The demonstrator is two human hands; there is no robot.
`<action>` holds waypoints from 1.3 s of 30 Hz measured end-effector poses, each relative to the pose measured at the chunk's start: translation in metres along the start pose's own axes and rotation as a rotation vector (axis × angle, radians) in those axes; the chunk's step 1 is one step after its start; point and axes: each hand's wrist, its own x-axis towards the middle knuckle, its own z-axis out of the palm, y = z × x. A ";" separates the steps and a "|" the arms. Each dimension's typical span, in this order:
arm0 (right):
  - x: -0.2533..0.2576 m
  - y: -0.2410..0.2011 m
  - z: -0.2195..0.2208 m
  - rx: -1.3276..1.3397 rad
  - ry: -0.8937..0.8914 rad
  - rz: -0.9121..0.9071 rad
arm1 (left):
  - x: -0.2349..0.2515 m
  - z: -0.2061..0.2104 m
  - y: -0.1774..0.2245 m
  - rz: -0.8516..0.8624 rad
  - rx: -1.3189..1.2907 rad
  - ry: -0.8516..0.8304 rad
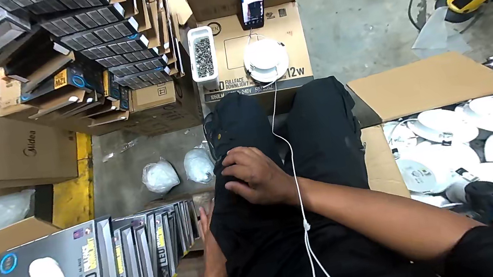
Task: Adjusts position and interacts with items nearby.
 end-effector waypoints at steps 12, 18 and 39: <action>-0.010 0.008 -0.013 -0.023 0.109 0.150 | 0.015 0.015 -0.011 0.204 -0.046 0.420; -0.008 0.015 -0.017 -0.018 0.107 0.198 | 0.028 0.014 -0.008 0.089 -0.131 0.420; -0.126 0.032 -0.132 -0.342 0.242 0.347 | 0.034 -0.063 0.018 -0.121 -0.325 0.245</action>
